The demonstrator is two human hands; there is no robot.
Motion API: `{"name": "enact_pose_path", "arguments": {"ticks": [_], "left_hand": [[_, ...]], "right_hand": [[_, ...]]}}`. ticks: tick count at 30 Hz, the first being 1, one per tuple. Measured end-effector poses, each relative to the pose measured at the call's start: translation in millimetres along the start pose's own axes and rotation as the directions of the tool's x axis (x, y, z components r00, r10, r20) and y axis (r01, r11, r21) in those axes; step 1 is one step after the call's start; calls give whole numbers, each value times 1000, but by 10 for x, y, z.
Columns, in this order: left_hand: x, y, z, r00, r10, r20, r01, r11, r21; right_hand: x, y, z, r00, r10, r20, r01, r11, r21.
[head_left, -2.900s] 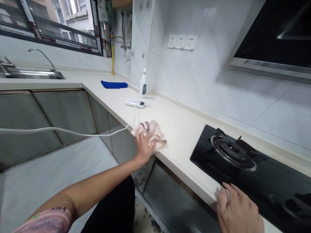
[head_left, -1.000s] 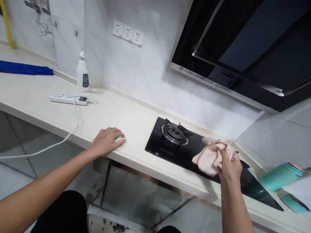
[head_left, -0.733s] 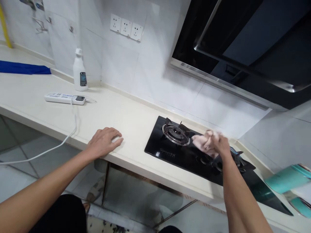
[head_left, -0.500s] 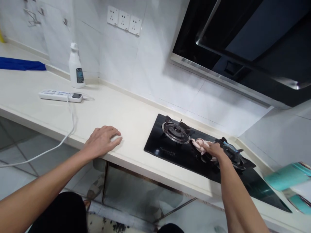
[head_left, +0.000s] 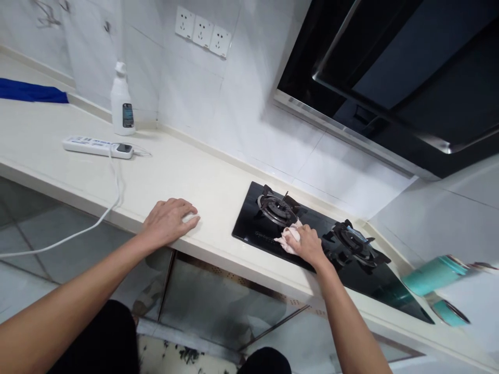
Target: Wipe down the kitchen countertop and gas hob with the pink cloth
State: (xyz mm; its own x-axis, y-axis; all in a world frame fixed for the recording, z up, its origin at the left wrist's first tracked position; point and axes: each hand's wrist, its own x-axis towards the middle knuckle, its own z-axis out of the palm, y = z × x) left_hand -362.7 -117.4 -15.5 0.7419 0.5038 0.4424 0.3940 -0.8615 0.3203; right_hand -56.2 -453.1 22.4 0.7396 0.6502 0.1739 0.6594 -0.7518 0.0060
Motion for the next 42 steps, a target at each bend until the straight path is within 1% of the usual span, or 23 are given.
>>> {"name": "enact_pose_path", "arguments": {"ticks": [2,3,5,6,7,8,9,11,13,14,15,16,18,19,21,22,23,25,28,33,39,42], "left_hand": [[5,21,-9,1000,-3,26,3,1000,-10],[11,29,-16,999,-3,46,4,1000,-12],[31,32,-36,996,1,90,0,1000,-9],[48,22,-53,993,6,115,-5,1000,-8],[70,4,-76,990,13,142,-12,1000,-8],[97,-22,-105,985,23,173,-21,1000,-11],[128,-53,-141,978,36,208,-33,999,-19],[192,-120,-220,963,51,265,-39,998,-50],[243,-171,-280,961,29,276,-8,997,-76],[257,-185,-292,966,5,260,15,997,-75],[262,-189,-291,971,-18,240,34,998,-61],[257,-185,-276,974,-30,223,40,998,-40],[222,-161,-226,976,-8,217,9,1000,-3],[198,-147,-199,975,11,223,-12,1000,4],[148,-124,-164,973,43,225,-43,999,-4],[127,-118,-157,975,47,219,-46,999,-9],[109,-114,-157,976,47,211,-46,999,-12],[82,-114,-161,979,47,197,-46,999,-9],[55,-128,-140,986,57,158,-60,998,13],[23,-187,-46,992,101,71,-103,994,28],[2,-258,5,990,138,13,-138,990,-4],[-5,-273,18,989,148,4,-148,989,-31]], "right_hand": [[-261,-138,28,998,-31,-56,32,999,4],[-381,-202,45,994,-69,-90,71,997,26],[-554,-302,77,969,-189,-156,208,972,113],[-595,-333,88,951,-249,-182,279,946,165],[-600,-351,95,938,-280,-205,321,924,209],[-572,-360,97,938,-269,-220,319,917,238],[-516,-365,95,950,-216,-226,271,930,250],[-362,-392,85,977,-38,-211,85,973,214],[-220,-480,81,977,107,-183,-84,988,133],[-173,-554,85,977,137,-163,-122,988,96],[-147,-647,93,980,139,-143,-130,989,71],[-137,-754,104,986,114,-125,-107,992,61],[-143,-984,127,994,-12,-110,21,997,78],[-139,-1096,134,989,-103,-108,113,989,92],[-77,-1291,131,960,-265,-95,275,956,108],[-11,-1371,122,945,-317,-77,324,941,99],[77,-1442,110,938,-342,-56,346,935,81],[302,-1562,92,941,-339,-20,339,940,33],[671,-1719,103,955,-298,-3,298,954,-11],[1204,-1910,192,971,-238,24,239,971,-30],[1771,-1966,255,990,-127,66,129,991,-22],[2014,-1979,277,996,-56,70,57,998,-7]]}}
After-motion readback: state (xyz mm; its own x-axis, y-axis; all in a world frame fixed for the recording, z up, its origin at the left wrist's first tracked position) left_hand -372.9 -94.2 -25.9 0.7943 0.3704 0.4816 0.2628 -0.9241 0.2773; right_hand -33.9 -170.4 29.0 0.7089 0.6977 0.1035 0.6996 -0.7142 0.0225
